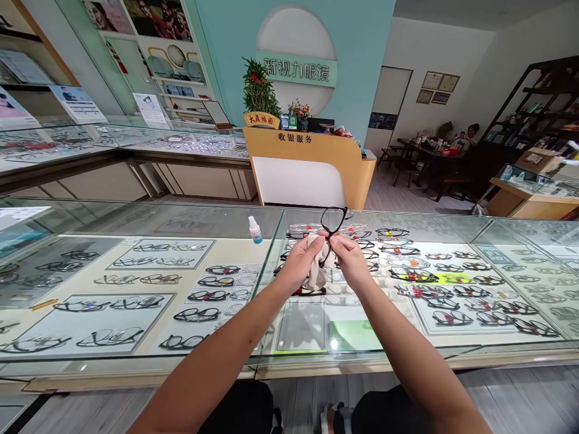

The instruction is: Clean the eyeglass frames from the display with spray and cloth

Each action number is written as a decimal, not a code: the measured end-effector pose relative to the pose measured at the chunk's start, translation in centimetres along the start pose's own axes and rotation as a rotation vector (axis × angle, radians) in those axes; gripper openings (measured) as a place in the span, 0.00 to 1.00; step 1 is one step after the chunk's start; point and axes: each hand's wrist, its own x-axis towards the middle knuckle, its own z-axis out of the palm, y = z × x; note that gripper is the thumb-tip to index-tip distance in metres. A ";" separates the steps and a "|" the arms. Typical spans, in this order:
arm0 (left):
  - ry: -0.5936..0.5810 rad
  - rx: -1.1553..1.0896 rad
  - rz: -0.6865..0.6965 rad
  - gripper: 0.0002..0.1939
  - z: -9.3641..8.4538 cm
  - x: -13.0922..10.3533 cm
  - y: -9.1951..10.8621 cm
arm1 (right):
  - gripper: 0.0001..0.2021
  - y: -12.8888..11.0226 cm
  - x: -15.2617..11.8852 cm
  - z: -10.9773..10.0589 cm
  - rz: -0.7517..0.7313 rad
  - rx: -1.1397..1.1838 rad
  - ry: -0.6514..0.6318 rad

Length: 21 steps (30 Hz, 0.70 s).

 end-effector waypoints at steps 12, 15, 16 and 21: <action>-0.056 -0.069 -0.072 0.32 -0.1 -0.3 0.6 | 0.19 -1.5 -0.1 0.3 -0.082 -0.139 -0.020; -0.113 -0.026 -0.085 0.34 -0.2 -0.5 0.9 | 0.18 -1.0 0.0 0.0 -0.045 -0.095 0.004; -0.135 -0.008 -0.086 0.35 -0.2 -0.6 1.1 | 0.18 -0.8 0.0 -0.1 -0.018 -0.067 0.015; -0.222 0.060 -0.082 0.39 -0.6 -0.6 1.9 | 0.21 -0.1 0.3 -0.5 0.133 0.088 0.084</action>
